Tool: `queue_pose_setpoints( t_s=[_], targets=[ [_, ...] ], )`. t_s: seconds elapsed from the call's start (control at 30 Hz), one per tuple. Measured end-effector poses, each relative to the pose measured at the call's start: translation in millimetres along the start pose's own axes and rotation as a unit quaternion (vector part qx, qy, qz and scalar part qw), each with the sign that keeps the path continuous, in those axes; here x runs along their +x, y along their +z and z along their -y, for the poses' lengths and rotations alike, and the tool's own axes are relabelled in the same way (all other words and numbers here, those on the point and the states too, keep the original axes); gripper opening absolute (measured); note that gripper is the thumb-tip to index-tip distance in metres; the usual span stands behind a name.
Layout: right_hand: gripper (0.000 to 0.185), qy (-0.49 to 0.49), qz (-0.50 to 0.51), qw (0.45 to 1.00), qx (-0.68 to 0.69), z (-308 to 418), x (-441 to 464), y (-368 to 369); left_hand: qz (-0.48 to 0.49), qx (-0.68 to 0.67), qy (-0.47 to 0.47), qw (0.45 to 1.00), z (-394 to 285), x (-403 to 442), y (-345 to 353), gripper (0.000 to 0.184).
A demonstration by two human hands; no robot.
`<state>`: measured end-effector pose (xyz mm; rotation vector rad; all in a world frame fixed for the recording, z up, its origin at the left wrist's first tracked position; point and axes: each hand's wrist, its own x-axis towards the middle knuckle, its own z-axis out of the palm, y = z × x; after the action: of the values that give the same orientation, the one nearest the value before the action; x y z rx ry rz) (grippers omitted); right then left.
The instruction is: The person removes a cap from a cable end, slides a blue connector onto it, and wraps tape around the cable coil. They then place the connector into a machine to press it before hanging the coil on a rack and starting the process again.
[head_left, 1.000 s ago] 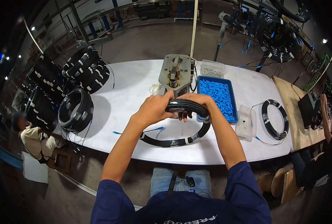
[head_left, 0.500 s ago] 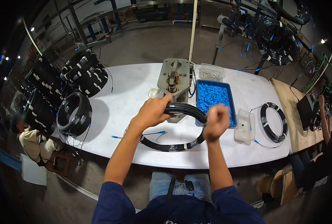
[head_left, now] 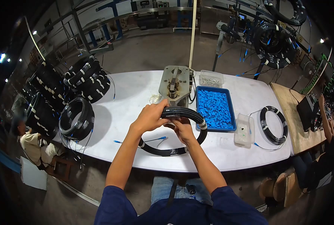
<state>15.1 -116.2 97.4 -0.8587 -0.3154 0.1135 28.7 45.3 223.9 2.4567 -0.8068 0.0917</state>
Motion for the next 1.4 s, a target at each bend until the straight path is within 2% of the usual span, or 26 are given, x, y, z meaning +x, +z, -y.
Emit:
queue_pose_setpoints(
  t_s=[0.07,0.13,0.2,0.27,0.33,0.5,0.6,0.73,0.8,1.0,1.1,1.23,1.4],
  targets=[
    [0.041,0.004,0.008,1.0,-0.013,-4.8,-0.1,2.3,-0.002,-0.006,-0.002,1.0,1.4,-3.1,-3.1,0.042],
    [0.043,-0.003,-0.015,1.0,-0.005,-8.0,-6.6,11.2,0.041,-0.034,0.002,0.999,-1.8,-6.2,-9.9,0.043],
    [0.049,-0.025,-0.047,0.999,0.006,-8.5,-10.5,21.9,0.036,-0.055,0.003,0.998,-10.4,-10.1,-15.9,0.042],
    [0.047,-0.025,-0.049,0.998,0.008,-9.7,-13.6,23.7,0.03,-0.075,0.001,0.997,-10.3,-11.8,-15.1,0.042],
    [0.043,-0.025,-0.059,0.998,0.001,-10.2,-18.2,18.7,-0.013,-0.047,-0.026,0.998,-0.8,-8.8,-6.5,0.039],
    [0.039,-0.02,-0.033,0.999,-0.015,6.5,-34.9,13.5,-0.029,-0.058,-0.016,0.998,13.0,-4.7,0.5,0.041],
    [0.035,-0.007,-0.031,0.999,0.014,19.5,-38.3,17.6,-0.009,-0.017,-0.048,0.999,-0.3,-2.0,-2.5,0.042],
    [0.035,-0.006,-0.06,0.998,-0.022,22.0,-42.6,29.4,-0.025,-0.006,-0.058,0.998,-3.6,1.6,6.2,0.043],
    [0.035,-0.006,-0.063,0.998,0.003,19.5,-46.6,37.6,-0.054,0.006,-0.056,0.997,-4.1,1.4,8.2,0.044],
    [0.038,-0.005,-0.079,0.996,0.031,12.5,-65.5,56.0,-0.045,0.015,-0.101,0.994,-5.3,-0.5,4.2,0.047],
    [0.039,-0.007,-0.084,0.996,0.018,25.4,-73.2,55.3,-0.021,-0.01,-0.097,0.995,-2.7,-1.8,-0.3,0.048],
    [0.039,-0.041,-0.096,0.994,-0.04,58.3,-78.5,64.0,-0.045,-0.003,-0.088,0.995,0.3,1.5,7.1,0.047],
    [0.051,-0.025,-0.108,0.991,-0.08,89.9,-75.0,57.2,-0.032,-0.016,-0.069,0.997,1.0,3.9,6.7,0.048]
  ],
)
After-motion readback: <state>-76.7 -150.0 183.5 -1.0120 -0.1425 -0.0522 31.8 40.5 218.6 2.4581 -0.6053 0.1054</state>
